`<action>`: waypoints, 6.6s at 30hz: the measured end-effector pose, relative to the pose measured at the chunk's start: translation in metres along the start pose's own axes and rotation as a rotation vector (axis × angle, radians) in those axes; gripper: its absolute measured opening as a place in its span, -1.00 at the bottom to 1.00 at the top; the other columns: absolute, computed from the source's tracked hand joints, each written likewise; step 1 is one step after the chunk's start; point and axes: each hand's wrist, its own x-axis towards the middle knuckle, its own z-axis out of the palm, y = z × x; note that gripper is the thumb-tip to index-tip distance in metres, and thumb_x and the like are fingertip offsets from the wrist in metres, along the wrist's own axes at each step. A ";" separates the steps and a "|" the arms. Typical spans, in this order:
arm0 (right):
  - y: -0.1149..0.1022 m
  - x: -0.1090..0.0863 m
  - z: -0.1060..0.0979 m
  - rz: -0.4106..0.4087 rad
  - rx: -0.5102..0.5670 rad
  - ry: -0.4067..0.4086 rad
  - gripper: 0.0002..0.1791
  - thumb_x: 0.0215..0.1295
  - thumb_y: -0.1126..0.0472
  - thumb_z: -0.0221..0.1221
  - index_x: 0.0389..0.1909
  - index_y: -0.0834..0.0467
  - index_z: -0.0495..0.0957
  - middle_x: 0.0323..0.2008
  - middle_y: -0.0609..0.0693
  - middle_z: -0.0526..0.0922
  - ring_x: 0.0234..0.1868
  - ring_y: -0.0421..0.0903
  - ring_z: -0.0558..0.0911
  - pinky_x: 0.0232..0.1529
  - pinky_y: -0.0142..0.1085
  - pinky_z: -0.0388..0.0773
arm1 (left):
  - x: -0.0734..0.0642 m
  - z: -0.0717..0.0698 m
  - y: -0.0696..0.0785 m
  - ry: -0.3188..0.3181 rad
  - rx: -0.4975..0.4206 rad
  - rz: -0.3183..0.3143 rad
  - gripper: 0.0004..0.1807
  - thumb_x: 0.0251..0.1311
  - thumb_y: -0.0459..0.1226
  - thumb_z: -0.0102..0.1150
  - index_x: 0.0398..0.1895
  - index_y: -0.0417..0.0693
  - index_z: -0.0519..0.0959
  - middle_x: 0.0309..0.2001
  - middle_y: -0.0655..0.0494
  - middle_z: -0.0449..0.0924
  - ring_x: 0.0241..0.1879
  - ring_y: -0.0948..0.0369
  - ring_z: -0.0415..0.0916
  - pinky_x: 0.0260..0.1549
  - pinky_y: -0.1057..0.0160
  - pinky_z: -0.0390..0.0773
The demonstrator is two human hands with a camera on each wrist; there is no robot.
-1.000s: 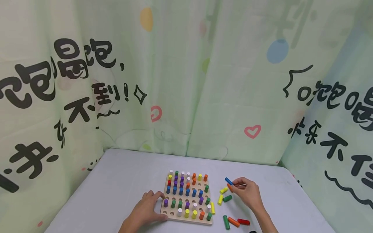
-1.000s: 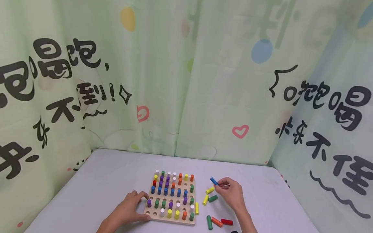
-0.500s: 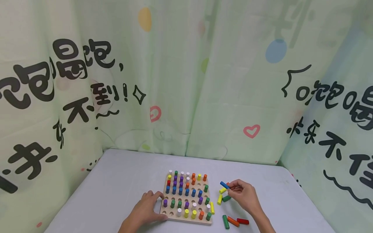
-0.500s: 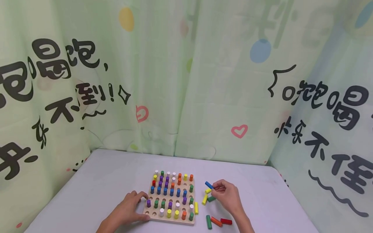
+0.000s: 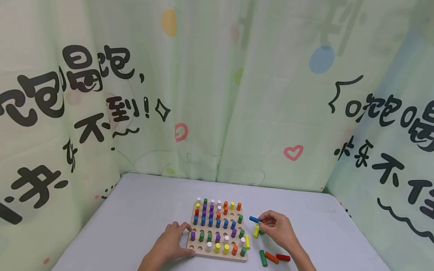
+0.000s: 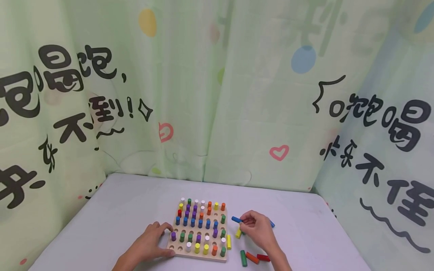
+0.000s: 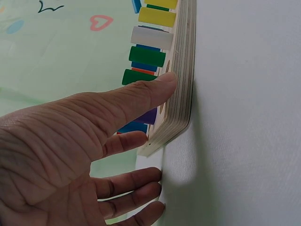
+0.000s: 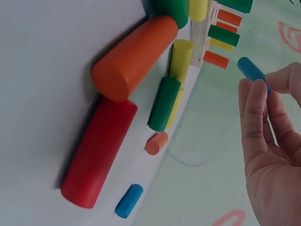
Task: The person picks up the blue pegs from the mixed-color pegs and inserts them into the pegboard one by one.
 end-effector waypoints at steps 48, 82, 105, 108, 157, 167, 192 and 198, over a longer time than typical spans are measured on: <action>-0.007 0.011 0.029 -0.168 -0.092 -0.213 -0.89 0.28 0.34 0.36 -0.20 0.24 0.68 -0.37 -0.07 0.68 -0.36 -0.14 0.61 -0.30 -0.42 0.61 | 0.000 -0.001 0.001 -0.001 0.010 -0.006 -0.35 -0.17 0.03 0.67 0.00 0.12 0.56 -0.14 -0.01 0.45 -0.14 0.02 0.34 -0.02 -0.16 0.57; 0.004 0.004 0.007 -0.060 -0.164 -0.089 -0.87 0.26 0.34 0.39 -0.20 0.20 0.68 -0.38 -0.11 0.67 -0.39 -0.18 0.59 -0.33 -0.40 0.60 | -0.001 0.001 0.001 0.006 0.021 -0.018 -0.35 -0.17 0.03 0.67 0.01 0.11 0.57 -0.15 0.00 0.45 -0.13 0.02 0.36 -0.02 -0.17 0.57; 0.034 -0.003 -0.018 0.011 -0.238 -0.040 -0.86 0.22 0.34 0.40 -0.21 0.20 0.68 -0.37 -0.11 0.67 -0.35 -0.19 0.61 -0.30 -0.37 0.61 | 0.000 0.002 -0.002 0.010 0.023 0.009 -0.33 -0.17 0.04 0.67 0.01 0.10 0.56 -0.15 -0.01 0.44 -0.15 0.02 0.34 -0.03 -0.17 0.57; 0.037 -0.003 -0.022 0.030 -0.251 -0.040 -0.85 0.23 0.34 0.39 -0.19 0.21 0.68 -0.37 -0.09 0.66 -0.33 -0.17 0.61 -0.28 -0.33 0.63 | 0.000 0.003 -0.002 0.013 0.022 0.011 -0.33 -0.17 0.04 0.67 0.01 0.11 0.56 -0.15 0.00 0.44 -0.15 0.02 0.35 -0.03 -0.17 0.57; 0.086 0.028 -0.058 0.102 -0.343 0.097 -0.74 0.12 0.35 0.41 -0.20 0.39 0.63 -0.33 0.12 0.71 -0.32 0.00 0.65 -0.35 -0.25 0.54 | 0.000 0.000 0.002 0.006 0.021 -0.011 -0.35 -0.17 0.02 0.67 0.01 0.10 0.57 -0.13 -0.02 0.46 -0.14 0.02 0.35 0.00 -0.19 0.57; 0.088 0.030 -0.058 0.090 -0.346 0.076 -0.77 0.12 0.38 0.38 -0.22 0.39 0.63 -0.35 0.13 0.72 -0.30 0.05 0.66 -0.32 -0.17 0.57 | -0.001 0.001 0.001 0.014 0.011 -0.005 -0.35 -0.17 0.02 0.67 0.01 0.09 0.57 -0.13 -0.02 0.46 -0.14 0.02 0.35 -0.01 -0.20 0.57; 0.078 0.024 -0.057 0.082 -0.328 0.070 -0.78 0.18 0.36 0.37 -0.17 0.35 0.64 -0.33 0.06 0.69 -0.28 -0.01 0.66 -0.24 -0.15 0.62 | -0.002 -0.001 0.002 0.012 0.003 -0.006 -0.35 -0.16 0.01 0.67 0.01 0.09 0.57 -0.14 -0.02 0.45 -0.13 0.01 0.35 -0.01 -0.20 0.56; 0.063 0.020 -0.055 0.067 -0.305 0.058 -0.79 0.21 0.38 0.36 -0.15 0.35 0.63 -0.32 0.06 0.68 -0.28 -0.03 0.65 -0.21 -0.14 0.66 | -0.003 0.000 0.003 0.011 -0.002 -0.006 -0.36 -0.16 0.01 0.67 0.01 0.09 0.57 -0.14 -0.01 0.46 -0.13 0.02 0.36 0.00 -0.20 0.56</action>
